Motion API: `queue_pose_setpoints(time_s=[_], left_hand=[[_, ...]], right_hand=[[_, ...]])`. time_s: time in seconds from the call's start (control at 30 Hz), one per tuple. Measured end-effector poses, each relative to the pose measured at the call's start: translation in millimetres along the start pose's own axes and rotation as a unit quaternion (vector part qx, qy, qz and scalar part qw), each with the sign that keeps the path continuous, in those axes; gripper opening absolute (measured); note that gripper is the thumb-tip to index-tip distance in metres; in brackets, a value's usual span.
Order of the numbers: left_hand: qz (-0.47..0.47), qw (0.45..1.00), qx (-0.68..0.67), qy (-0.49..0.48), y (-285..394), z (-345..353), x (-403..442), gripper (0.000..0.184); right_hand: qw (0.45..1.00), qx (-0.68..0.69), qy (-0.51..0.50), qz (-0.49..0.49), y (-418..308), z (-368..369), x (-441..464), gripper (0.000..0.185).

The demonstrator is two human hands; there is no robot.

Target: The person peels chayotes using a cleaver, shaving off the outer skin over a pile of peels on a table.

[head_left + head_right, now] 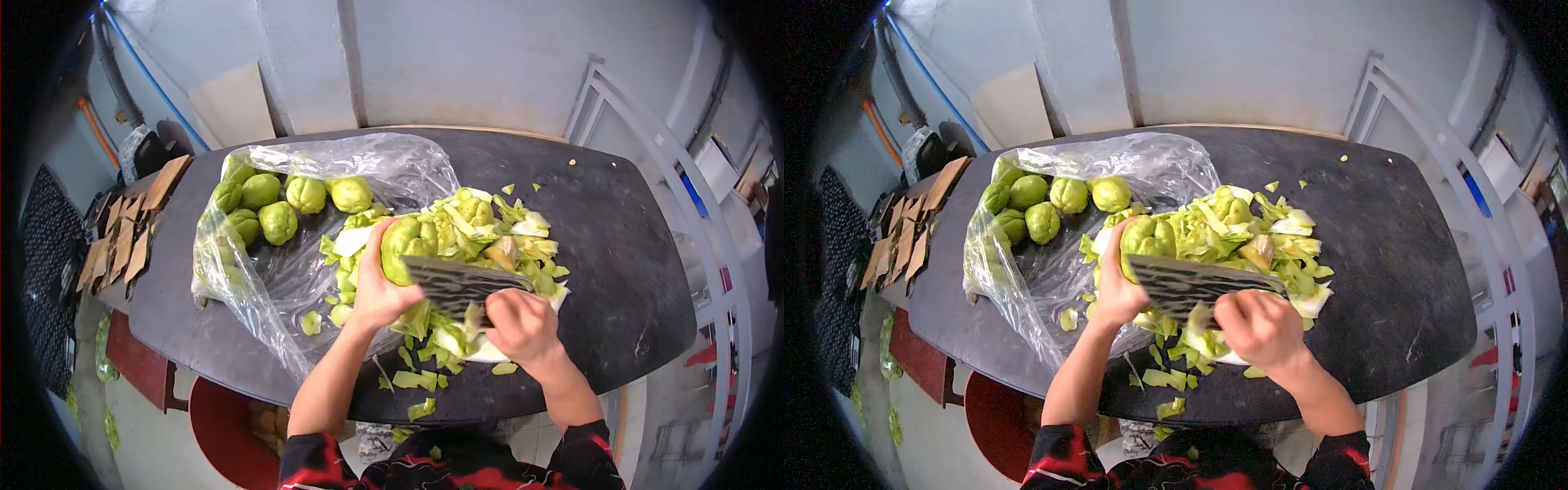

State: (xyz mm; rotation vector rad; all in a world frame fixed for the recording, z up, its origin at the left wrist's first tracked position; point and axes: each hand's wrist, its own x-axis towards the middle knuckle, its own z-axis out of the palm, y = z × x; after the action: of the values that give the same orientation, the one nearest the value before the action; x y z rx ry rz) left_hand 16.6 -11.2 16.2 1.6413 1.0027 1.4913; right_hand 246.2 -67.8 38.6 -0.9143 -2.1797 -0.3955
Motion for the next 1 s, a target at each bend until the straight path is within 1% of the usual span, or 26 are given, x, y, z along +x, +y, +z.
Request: queue_pose_setpoints(time_s=[0.03,0.07,0.1,0.17,0.23,0.3,0.47,0.53,0.57,0.63,0.67,0.7,0.8,0.83,0.87,0.9,0.97,1.0], left_hand=[[0.021,0.999,0.05,0.004,3.8,2.4,-3.3,0.084],[0.027,0.997,0.065,0.013,10.3,4.0,-6.9,0.084],[0.026,0.998,0.063,0.011,15.7,3.2,-9.5,0.084],[0.019,0.997,0.074,0.021,22.0,0.0,-13.2,0.084],[0.019,0.998,0.061,0.016,17.6,-5.6,-14.0,0.085],[0.067,0.997,0.043,0.011,8.3,-9.2,-12.1,0.084],[0.025,0.999,-0.012,0.029,5.6,-12.9,-13.7,0.081],[0.034,0.998,0.056,0.023,10.0,-17.3,-14.4,0.078],[0.016,0.993,0.111,0.03,17.1,-16.3,-14.1,0.075],[-0.03,0.994,0.099,0.022,11.6,-20.2,-10.2,0.077],[-0.021,0.995,0.098,0.026,8.4,-21.6,-5.4,0.077],[-0.009,0.996,0.091,0.022,4.2,-22.1,-4.7,0.077],[-0.02,0.997,0.071,0.001,7.8,-23.3,-12.7,0.08],[-0.029,0.998,0.053,-0.011,10.5,-23.1,-12.4,0.082],[-0.034,0.997,0.064,-0.009,9.0,-21.4,-13.9,0.081],[-0.039,0.997,0.063,-0.015,8.4,-19.5,-18.7,0.081],[-0.01,0.997,0.078,-0.024,7.9,-18.6,-14.8,0.082],[0.007,0.998,0.063,-0.014,-0.4,-17.9,-13.1,0.083]], right_hand=[[0.999,-0.022,0.0,-0.042,-6.7,1.4,4.5,0.015],[0.997,-0.045,0.002,-0.064,-12.8,0.8,11.0,0.014],[0.997,-0.046,0.001,-0.062,-16.2,-0.2,15.2,0.014],[0.994,-0.062,-0.02,-0.089,-20.8,-0.8,21.6,0.014],[0.992,-0.072,-0.024,-0.1,-24.6,0.7,25.9,0.014],[0.989,-0.072,-0.021,-0.13,-29.5,2.8,31.2,0.013],[0.987,-0.079,-0.026,-0.136,-31.6,8.1,36.3,0.012],[0.988,-0.025,-0.004,-0.155,-15.8,21.1,33.1,0.008],[0.99,-0.082,-0.043,-0.107,-3.8,30.7,29.8,0.005],[0.996,-0.06,-0.054,-0.046,23.8,43.7,25.4,0.004],[0.991,-0.091,-0.093,-0.021,21.3,45.3,20.2,0.005],[0.995,-0.073,-0.049,-0.036,16.1,38.4,26.6,0.005],[0.995,-0.078,-0.051,-0.034,14.7,32.2,23.1,0.005],[0.995,-0.079,-0.06,-0.023,22.0,33.1,20.9,0.005],[0.994,-0.079,-0.072,-0.008,27.2,35.0,17.8,0.004],[0.965,-0.145,-0.19,0.105,35.3,38.9,19.9,0.005],[0.977,-0.125,-0.128,0.114,50.7,35.9,10.9,0.006],[0.986,-0.116,-0.09,0.084,49.5,31.2,14.1,0.007]])
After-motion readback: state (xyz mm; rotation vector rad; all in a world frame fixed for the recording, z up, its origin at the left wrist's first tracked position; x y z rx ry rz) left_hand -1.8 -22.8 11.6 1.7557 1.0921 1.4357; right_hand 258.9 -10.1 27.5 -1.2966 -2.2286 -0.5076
